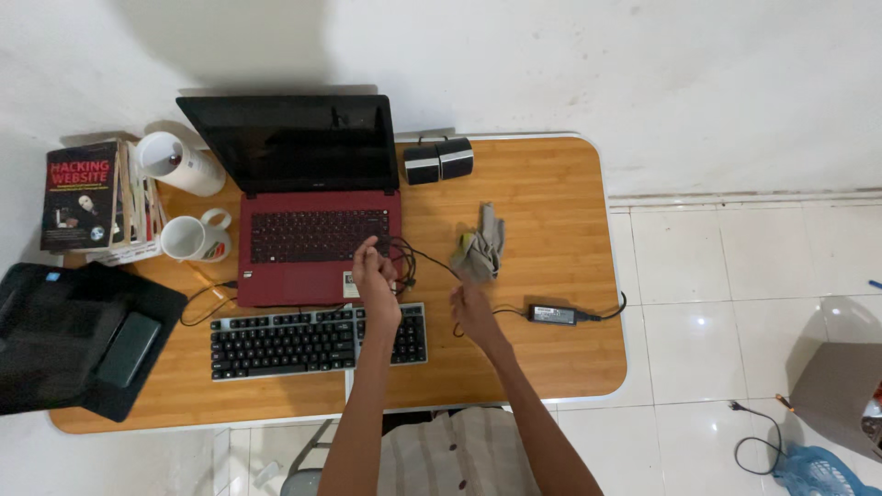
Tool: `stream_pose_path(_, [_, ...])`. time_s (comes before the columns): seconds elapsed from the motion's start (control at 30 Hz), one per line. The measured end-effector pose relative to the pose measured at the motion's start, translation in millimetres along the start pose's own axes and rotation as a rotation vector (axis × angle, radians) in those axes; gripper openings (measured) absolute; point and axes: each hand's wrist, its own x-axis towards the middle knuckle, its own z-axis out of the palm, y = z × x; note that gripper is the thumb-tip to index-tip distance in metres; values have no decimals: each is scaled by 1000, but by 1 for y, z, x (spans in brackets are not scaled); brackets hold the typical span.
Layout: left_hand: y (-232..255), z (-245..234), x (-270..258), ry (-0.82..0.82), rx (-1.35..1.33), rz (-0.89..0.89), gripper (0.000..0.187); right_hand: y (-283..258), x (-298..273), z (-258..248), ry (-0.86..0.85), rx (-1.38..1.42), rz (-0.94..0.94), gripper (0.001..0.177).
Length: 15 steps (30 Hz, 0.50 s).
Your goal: The person cleans a wooden desk using a cloth. They wipe the surface around a laptop, keyboard, and tablet, moving items aside as needed. They also wipe the tablet and laptop surfaces and organize cables.
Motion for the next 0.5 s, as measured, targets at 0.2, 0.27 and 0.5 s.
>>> stream_pose_path(0.2, [15,1,21,0,51,247,33,-67,2,6,-160,-32,396,27])
stream_pose_path(0.27, [14,8,22,-32,211,333,36,-85,8,5,-108,-143,337,26])
stream_pose_path(0.5, [14,8,-6,-419,690,376,45,-105,53,9,-364,-351,198,22])
